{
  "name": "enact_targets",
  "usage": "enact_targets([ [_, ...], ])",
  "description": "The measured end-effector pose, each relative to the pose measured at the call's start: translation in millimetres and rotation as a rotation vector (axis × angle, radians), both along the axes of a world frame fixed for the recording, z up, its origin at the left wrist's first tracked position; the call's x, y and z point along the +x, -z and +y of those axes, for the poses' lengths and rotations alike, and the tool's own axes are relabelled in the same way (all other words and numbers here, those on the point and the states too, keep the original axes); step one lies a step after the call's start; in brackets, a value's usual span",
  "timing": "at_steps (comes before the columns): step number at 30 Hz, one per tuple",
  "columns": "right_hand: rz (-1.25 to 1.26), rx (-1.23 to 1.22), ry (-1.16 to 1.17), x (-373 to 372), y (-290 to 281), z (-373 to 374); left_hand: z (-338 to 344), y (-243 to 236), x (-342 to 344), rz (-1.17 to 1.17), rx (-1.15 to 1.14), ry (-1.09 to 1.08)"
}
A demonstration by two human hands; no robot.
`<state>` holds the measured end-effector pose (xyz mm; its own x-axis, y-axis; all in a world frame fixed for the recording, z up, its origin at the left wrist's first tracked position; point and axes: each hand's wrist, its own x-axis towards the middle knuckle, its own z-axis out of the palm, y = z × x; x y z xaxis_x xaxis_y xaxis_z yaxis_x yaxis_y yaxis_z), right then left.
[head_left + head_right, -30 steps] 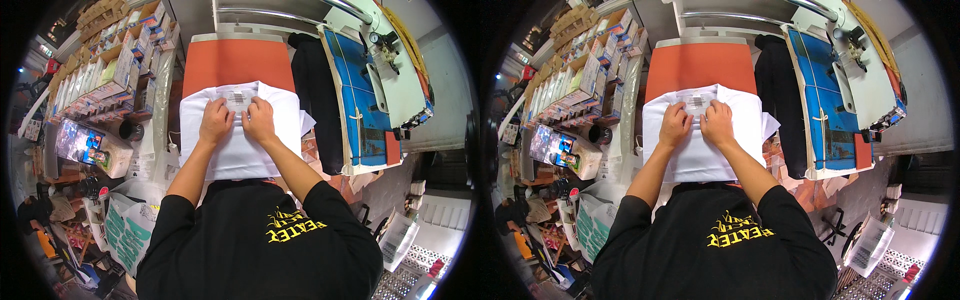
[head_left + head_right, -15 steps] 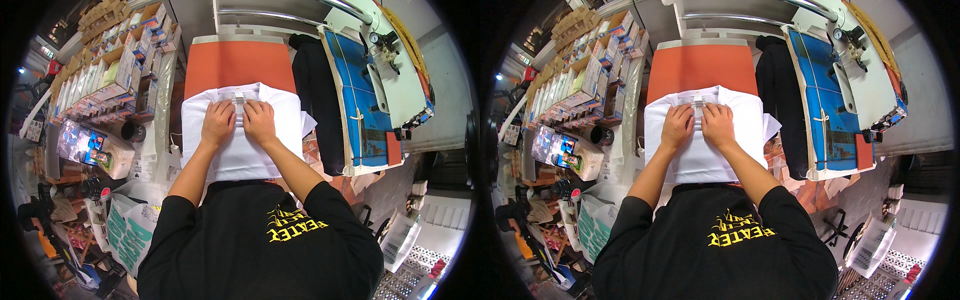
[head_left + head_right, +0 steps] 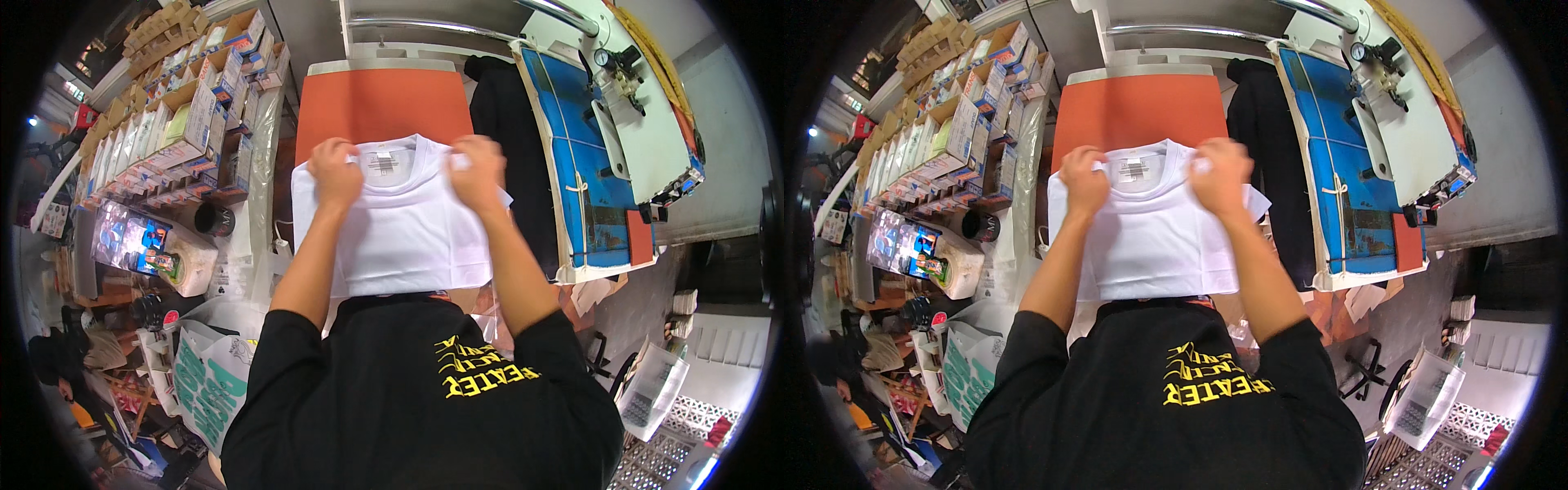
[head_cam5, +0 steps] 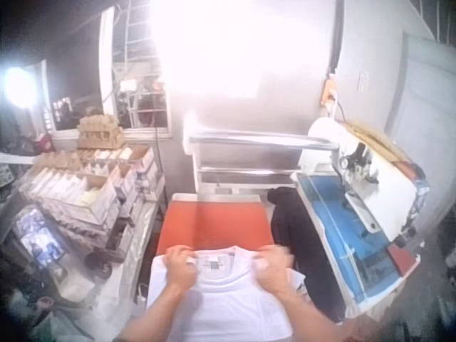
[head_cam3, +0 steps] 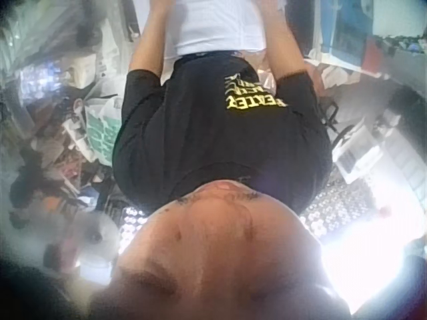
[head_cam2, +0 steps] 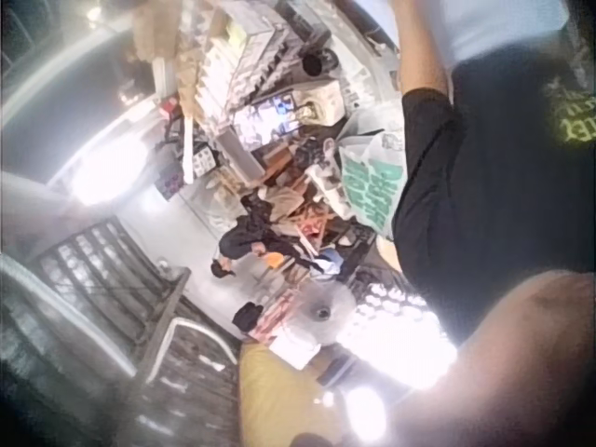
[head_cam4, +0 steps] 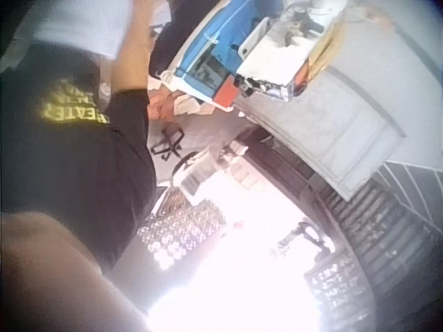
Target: The person places garments onto a heat press machine, trims printed transfer sheets with scissors, and aligns the transfers onto the shirts before operating the press.
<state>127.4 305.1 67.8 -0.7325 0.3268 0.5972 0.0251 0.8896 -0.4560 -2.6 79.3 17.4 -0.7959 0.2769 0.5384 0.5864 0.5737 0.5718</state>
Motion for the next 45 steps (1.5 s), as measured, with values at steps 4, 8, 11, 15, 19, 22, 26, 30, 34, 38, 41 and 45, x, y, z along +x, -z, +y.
enact_targets([
  [4, 0.260, 0.217, 0.830, 146.2, -108.9, 121.8, -92.2, -6.3, 3.7, -0.040, 0.278, -0.075],
  [8, -0.313, 0.217, 1.000, 273.3, -129.4, 225.4, -193.0, 26.2, 61.1, -0.244, 0.167, -0.319],
  [11, -0.308, 0.380, 0.866, 277.9, -112.3, 237.6, -225.4, 58.0, 108.3, -0.563, 0.347, -0.451],
  [15, -0.579, 0.036, 0.953, 238.7, -127.3, 221.6, -222.0, 86.3, 158.4, -0.586, 0.446, -0.522],
  [19, -0.530, 0.060, 0.983, 233.7, -124.8, 208.8, -214.1, 87.6, 199.7, -0.528, 0.238, -0.406],
  [22, -0.477, 0.095, 0.909, 210.0, -125.8, 163.1, -229.5, 102.2, 216.0, -0.621, 0.266, -0.358],
  [26, -0.305, 0.154, 0.708, 187.9, -117.1, 94.0, -247.3, 118.5, 226.1, -0.619, 0.343, -0.308],
  [30, -0.114, 0.177, 0.560, 182.1, -112.4, 44.3, -253.5, 118.5, 240.4, -0.610, 0.364, -0.383],
  [34, 0.079, 0.439, 0.528, 164.4, -142.4, -4.5, -266.0, 116.8, 269.7, -0.668, 0.294, -0.356],
  [38, 0.156, 0.289, 0.244, 134.5, -134.2, -24.8, -269.4, 123.4, 283.4, -0.696, 0.159, -0.242],
  [41, 0.161, 0.292, 0.223, 122.2, -136.5, -49.2, -260.1, 129.1, 288.4, -0.777, 0.139, -0.191],
  [45, 0.120, 0.148, 0.178, 101.5, -134.8, -85.9, -239.5, 131.5, 311.1, -0.848, 0.015, -0.112],
])
